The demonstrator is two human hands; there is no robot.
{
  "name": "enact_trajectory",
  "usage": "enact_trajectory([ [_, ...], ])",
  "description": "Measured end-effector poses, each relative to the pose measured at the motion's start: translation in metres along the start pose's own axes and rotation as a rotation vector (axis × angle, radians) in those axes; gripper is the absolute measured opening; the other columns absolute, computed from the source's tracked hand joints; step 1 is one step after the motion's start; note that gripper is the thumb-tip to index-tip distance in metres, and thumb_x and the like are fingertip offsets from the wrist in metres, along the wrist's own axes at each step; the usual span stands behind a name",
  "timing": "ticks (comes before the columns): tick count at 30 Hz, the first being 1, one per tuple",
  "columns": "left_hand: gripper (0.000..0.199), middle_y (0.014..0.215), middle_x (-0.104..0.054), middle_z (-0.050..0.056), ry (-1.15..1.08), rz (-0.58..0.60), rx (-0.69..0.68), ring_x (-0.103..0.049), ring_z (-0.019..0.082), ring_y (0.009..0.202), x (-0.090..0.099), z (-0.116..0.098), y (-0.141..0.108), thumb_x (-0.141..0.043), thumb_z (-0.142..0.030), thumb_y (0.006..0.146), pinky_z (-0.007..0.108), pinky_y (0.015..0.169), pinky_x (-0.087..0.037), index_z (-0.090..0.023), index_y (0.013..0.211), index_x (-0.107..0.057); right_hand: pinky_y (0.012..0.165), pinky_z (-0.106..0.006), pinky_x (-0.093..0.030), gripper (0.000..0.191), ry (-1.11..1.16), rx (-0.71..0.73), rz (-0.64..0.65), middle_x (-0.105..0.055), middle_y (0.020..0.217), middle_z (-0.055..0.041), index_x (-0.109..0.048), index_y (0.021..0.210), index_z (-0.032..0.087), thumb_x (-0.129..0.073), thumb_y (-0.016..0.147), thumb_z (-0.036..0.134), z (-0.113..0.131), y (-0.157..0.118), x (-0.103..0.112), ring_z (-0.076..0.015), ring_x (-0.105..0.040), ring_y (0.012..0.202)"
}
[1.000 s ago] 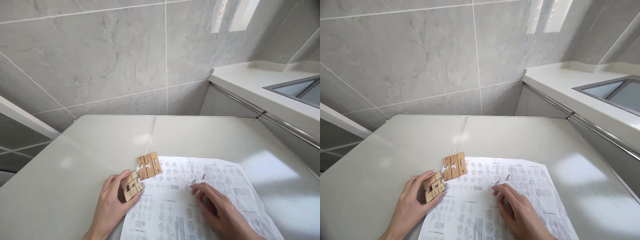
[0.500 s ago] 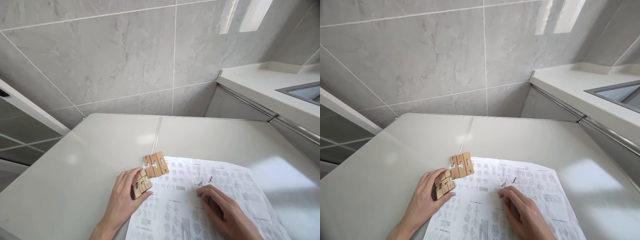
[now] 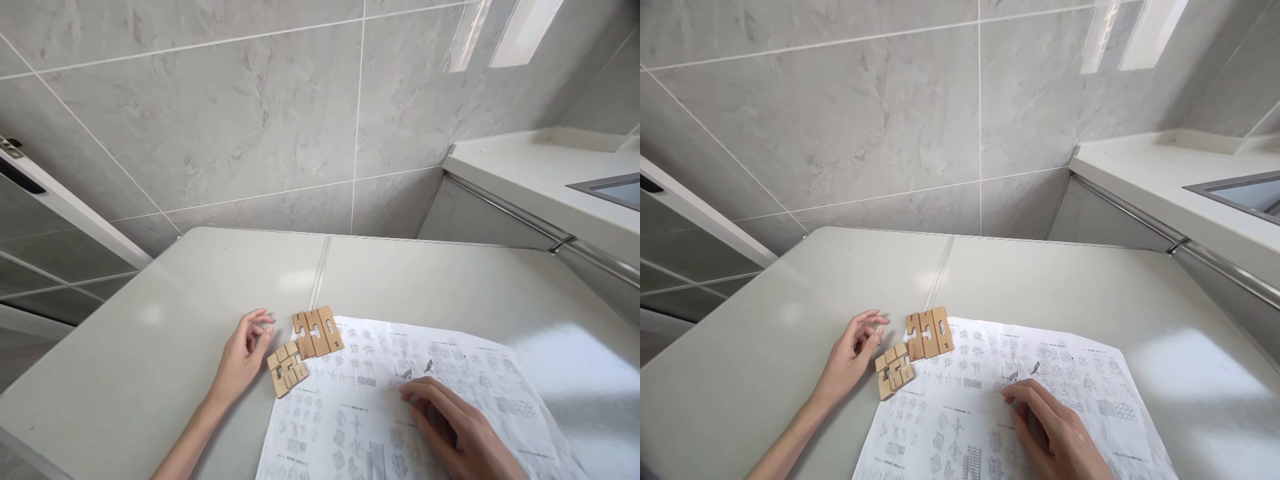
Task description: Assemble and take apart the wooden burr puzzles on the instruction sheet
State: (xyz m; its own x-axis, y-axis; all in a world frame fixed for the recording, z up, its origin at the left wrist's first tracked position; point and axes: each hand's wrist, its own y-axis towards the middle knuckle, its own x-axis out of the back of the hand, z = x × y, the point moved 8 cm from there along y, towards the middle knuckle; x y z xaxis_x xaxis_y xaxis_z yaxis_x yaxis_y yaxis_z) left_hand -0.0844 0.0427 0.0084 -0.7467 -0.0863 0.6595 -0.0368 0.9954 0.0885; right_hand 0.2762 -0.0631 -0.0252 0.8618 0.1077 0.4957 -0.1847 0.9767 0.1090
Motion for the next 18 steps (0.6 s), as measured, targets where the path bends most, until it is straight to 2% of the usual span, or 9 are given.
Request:
enact_trajectory([
  [4,0.036,0.104,-0.075,0.003,-0.006,-0.028,0.048,-0.061,0.017,0.068,-0.0005,0.0037,0.0132,-0.057,-0.054,0.102,0.030,0.065,-0.047,-0.026,0.123,-0.060,0.066,-0.029,-0.053,0.016,0.001,-0.003,0.005,-0.071,0.107,-0.0035,-0.064,0.113,0.031,-0.049,0.112,0.037,-0.0005,-0.0003,0.0002,-0.0169,-0.065,0.072],
  [11,0.030,0.078,-0.065,-0.003,-0.007,-0.049,0.067,-0.058,0.018,0.066,0.0004,0.0032,0.0100,-0.056,-0.056,0.102,0.029,0.067,-0.046,-0.026,0.100,-0.056,0.062,-0.029,-0.053,0.020,0.000,-0.016,-0.016,-0.072,0.104,-0.0033,-0.065,0.112,0.030,-0.047,0.112,0.040,-0.0014,0.0002,-0.0012,-0.0175,-0.066,0.070],
  [18,0.032,0.071,-0.060,-0.004,-0.003,-0.043,0.071,-0.055,0.019,0.066,0.0014,0.0025,0.0111,-0.051,-0.057,0.104,0.030,0.068,-0.044,-0.027,0.096,-0.053,0.059,-0.028,-0.054,0.025,-0.013,0.005,-0.042,-0.073,0.101,-0.0046,-0.065,0.112,0.030,-0.044,0.114,0.042,-0.0049,0.0001,-0.0032,-0.0173,-0.066,0.068],
])
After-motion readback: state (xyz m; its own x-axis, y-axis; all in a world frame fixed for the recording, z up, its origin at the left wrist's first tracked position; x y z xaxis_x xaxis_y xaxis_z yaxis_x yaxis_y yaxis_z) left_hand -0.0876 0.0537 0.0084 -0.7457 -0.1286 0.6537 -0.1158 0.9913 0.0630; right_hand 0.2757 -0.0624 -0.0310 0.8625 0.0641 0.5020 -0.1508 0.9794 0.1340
